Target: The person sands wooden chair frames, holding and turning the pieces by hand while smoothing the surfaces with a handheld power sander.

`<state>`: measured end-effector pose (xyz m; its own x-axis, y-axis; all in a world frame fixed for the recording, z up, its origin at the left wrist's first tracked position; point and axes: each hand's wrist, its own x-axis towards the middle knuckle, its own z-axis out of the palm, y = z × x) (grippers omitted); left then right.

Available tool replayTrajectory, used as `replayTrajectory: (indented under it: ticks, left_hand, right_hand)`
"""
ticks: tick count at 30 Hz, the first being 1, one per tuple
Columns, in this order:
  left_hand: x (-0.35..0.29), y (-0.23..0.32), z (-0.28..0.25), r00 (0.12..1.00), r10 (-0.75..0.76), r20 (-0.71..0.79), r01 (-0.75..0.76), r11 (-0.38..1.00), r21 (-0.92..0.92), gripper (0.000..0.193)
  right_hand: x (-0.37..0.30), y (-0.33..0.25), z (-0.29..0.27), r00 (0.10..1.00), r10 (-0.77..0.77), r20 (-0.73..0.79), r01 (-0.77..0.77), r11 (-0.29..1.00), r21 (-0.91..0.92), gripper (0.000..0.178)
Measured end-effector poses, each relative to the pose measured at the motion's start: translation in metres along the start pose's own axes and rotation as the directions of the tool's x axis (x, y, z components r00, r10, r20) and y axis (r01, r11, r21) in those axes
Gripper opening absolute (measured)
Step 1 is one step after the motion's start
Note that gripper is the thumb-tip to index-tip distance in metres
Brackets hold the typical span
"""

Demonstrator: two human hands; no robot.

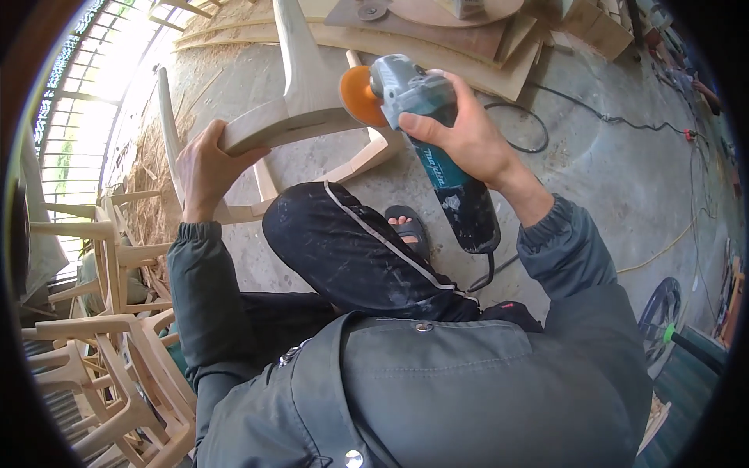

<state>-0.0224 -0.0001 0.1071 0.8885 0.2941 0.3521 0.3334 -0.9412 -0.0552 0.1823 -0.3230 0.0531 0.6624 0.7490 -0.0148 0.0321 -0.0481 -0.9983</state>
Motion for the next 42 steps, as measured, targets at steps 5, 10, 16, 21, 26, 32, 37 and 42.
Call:
replayTrajectory:
  ticks: [5,10,16,21,26,32,37,42]
  left_hand:
    - [-0.006,0.005,-0.004,0.999,-0.034,0.018,0.034,0.999,0.009,0.059]
    - [-0.004,-0.002,-0.002,1.0,-0.009,-0.008,0.009,1.0,-0.007,0.059]
    - [0.0,0.007,-0.006,1.0,-0.012,0.021,0.012,0.999,0.039,0.058]
    - [0.004,0.01,-0.004,1.0,-0.005,-0.001,0.005,1.0,0.014,0.058]
    - [0.0,0.009,0.003,1.0,-0.016,0.006,0.016,1.0,0.016,0.059]
    - [-0.003,0.007,0.003,0.999,-0.016,-0.03,0.016,1.0,-0.015,0.059]
    - [-0.001,0.008,-0.005,0.999,-0.041,-0.02,0.041,0.999,0.011,0.058]
    - [0.004,0.007,0.005,0.999,0.013,-0.046,-0.012,1.0,0.028,0.057]
  right_hand:
    - [0.018,-0.026,0.017,0.989,-0.124,0.08,0.139,0.967,-0.214,0.094]
    - [0.031,-0.029,0.032,0.96,-0.208,0.186,0.261,0.907,-0.331,0.101]
    - [0.02,-0.015,0.022,0.97,-0.147,0.195,0.206,0.922,-0.329,0.106]
    - [-0.002,0.04,-0.01,0.999,0.041,-0.007,-0.042,0.983,-0.177,0.103]
    - [-0.005,0.056,-0.013,0.992,0.104,-0.074,-0.1,0.993,0.055,0.097]
    - [0.038,-0.024,0.022,0.972,-0.105,0.21,0.176,0.919,-0.352,0.097]
    - [0.027,0.011,0.005,0.984,-0.081,0.161,0.119,0.962,-0.244,0.1]
    - [0.011,0.062,-0.019,0.975,0.208,-0.084,-0.205,0.978,0.045,0.097]
